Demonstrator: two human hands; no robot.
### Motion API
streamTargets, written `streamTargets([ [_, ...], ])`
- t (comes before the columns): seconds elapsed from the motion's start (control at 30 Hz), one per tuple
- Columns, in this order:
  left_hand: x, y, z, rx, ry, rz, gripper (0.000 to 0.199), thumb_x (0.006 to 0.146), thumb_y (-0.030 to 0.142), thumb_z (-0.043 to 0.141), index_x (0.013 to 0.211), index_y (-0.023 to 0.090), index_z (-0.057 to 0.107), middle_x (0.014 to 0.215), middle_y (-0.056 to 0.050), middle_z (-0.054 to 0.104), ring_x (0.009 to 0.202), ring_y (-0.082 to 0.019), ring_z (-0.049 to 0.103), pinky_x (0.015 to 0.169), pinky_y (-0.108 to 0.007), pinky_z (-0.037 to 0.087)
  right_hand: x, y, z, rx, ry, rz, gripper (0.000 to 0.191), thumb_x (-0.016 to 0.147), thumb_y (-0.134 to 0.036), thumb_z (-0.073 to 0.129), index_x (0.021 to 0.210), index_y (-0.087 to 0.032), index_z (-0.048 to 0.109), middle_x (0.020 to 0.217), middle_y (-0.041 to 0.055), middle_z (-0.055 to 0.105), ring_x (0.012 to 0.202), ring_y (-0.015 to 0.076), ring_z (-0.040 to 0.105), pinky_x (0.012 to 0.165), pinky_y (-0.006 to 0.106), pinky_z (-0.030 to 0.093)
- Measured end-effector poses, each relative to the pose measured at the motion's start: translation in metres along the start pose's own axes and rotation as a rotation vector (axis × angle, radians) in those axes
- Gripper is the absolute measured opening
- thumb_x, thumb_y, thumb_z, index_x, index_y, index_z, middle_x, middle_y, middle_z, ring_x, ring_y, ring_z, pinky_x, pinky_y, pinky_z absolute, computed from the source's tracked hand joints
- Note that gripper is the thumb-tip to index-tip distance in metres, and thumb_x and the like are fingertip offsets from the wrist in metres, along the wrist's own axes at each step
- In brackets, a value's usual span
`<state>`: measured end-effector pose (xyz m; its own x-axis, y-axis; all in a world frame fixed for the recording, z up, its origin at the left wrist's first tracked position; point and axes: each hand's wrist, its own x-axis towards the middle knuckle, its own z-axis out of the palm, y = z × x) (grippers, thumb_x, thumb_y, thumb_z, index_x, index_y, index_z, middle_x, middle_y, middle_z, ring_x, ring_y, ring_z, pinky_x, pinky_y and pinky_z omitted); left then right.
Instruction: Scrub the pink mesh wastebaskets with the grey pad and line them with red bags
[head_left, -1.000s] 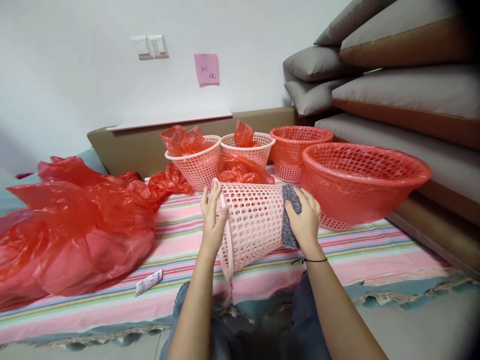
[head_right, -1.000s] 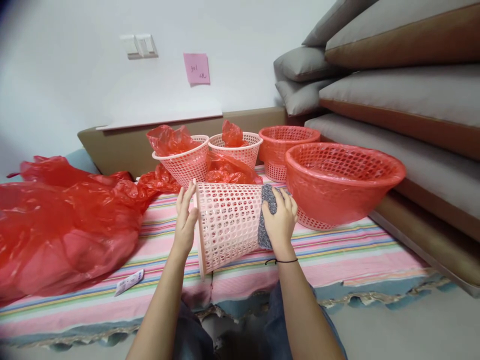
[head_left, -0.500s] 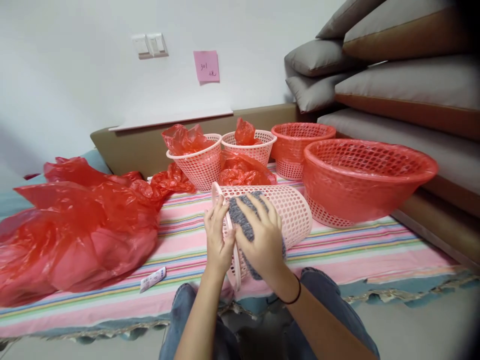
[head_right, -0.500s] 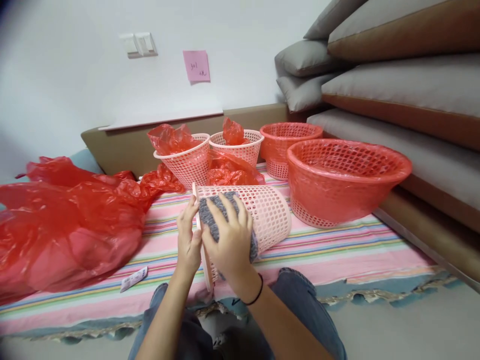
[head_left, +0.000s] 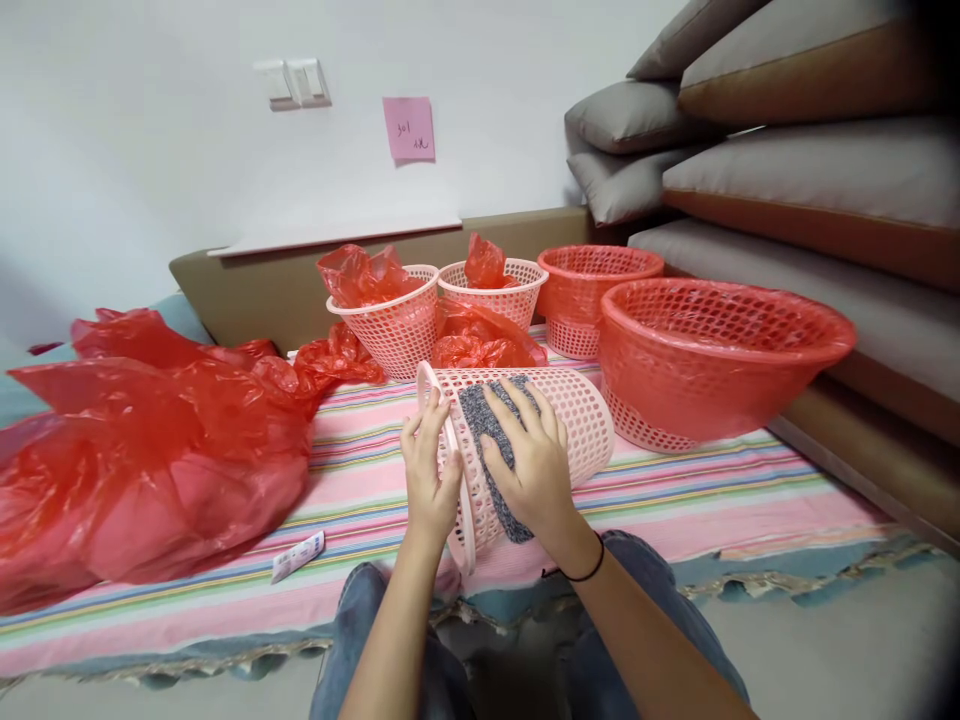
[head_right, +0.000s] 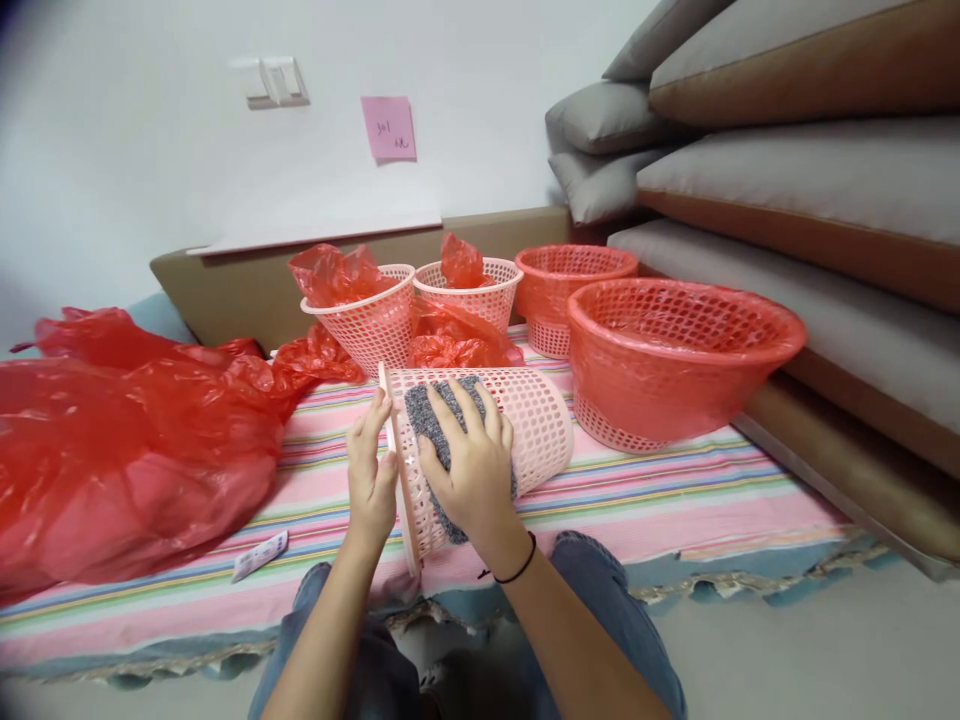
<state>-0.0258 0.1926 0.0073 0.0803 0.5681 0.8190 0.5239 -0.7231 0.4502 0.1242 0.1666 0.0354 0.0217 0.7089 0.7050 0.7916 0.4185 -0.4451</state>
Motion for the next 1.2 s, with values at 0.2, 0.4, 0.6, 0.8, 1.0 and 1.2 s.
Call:
streamTargets([
  [0.2, -0.001, 0.002, 0.003, -0.022, -0.002, -0.013, 0.052, 0.101, 0.050, 0.034, 0.148, 0.028, 0.041, 0.158, -0.011, 0.040, 0.140, -0.028, 0.038, 0.112, -0.050, 0.029, -0.002, -0.005, 0.001, -0.047, -0.021, 0.008, 0.048, 0.099, -0.027, 0.037, 0.146, -0.029, 0.047, 0.155, 0.0024, 0.042, 0.144, 0.0286, 0.029, 0.115, 0.053, 0.031],
  [0.4, -0.003, 0.003, 0.003, -0.020, -0.001, -0.033, 0.053, 0.101, 0.052, 0.033, 0.148, 0.029, 0.042, 0.158, -0.011, 0.039, 0.142, -0.029, 0.036, 0.113, -0.051, 0.028, -0.001, -0.007, -0.001, -0.070, -0.058, -0.016, 0.049, 0.094, -0.035, 0.052, 0.142, -0.039, 0.050, 0.157, 0.0036, 0.037, 0.144, 0.0351, 0.029, 0.110, 0.059, 0.034],
  [0.6, 0.000, 0.002, 0.002, 0.027, 0.014, -0.011, 0.053, 0.100, 0.052, 0.035, 0.145, 0.026, 0.046, 0.153, -0.012, 0.046, 0.137, -0.029, 0.041, 0.110, -0.050, 0.032, 0.003, -0.003, -0.002, -0.029, -0.045, 0.005, 0.048, 0.092, -0.032, 0.053, 0.140, -0.038, 0.053, 0.154, 0.0019, 0.042, 0.142, 0.0335, 0.031, 0.110, 0.057, 0.036],
  [0.8, 0.001, 0.006, -0.002, 0.055, 0.028, 0.031, 0.048, 0.099, 0.048, 0.041, 0.142, 0.027, 0.050, 0.152, -0.011, 0.049, 0.130, -0.029, 0.045, 0.107, -0.048, 0.035, 0.012, 0.052, -0.003, -0.096, 0.066, 0.255, 0.046, 0.093, -0.034, 0.049, 0.138, -0.034, 0.056, 0.148, 0.0051, 0.050, 0.135, 0.0334, 0.039, 0.109, 0.059, 0.036],
  [1.0, -0.003, 0.007, 0.004, 0.027, 0.038, 0.046, 0.051, 0.100, 0.051, 0.038, 0.144, 0.027, 0.047, 0.154, -0.011, 0.046, 0.136, -0.030, 0.040, 0.109, -0.051, 0.032, 0.014, 0.115, -0.003, -0.083, 0.240, 0.431, 0.047, 0.090, -0.038, 0.050, 0.134, -0.025, 0.061, 0.141, 0.0130, 0.053, 0.130, 0.0322, 0.044, 0.108, 0.060, 0.035],
  [1.2, -0.002, 0.000, 0.008, 0.020, 0.025, -0.021, 0.054, 0.100, 0.054, 0.034, 0.147, 0.031, 0.044, 0.157, -0.009, 0.042, 0.138, -0.028, 0.038, 0.112, -0.051, 0.030, 0.005, 0.027, -0.001, -0.017, 0.049, 0.078, 0.046, 0.093, -0.034, 0.049, 0.139, -0.034, 0.055, 0.148, 0.0032, 0.049, 0.137, 0.0294, 0.038, 0.112, 0.054, 0.035],
])
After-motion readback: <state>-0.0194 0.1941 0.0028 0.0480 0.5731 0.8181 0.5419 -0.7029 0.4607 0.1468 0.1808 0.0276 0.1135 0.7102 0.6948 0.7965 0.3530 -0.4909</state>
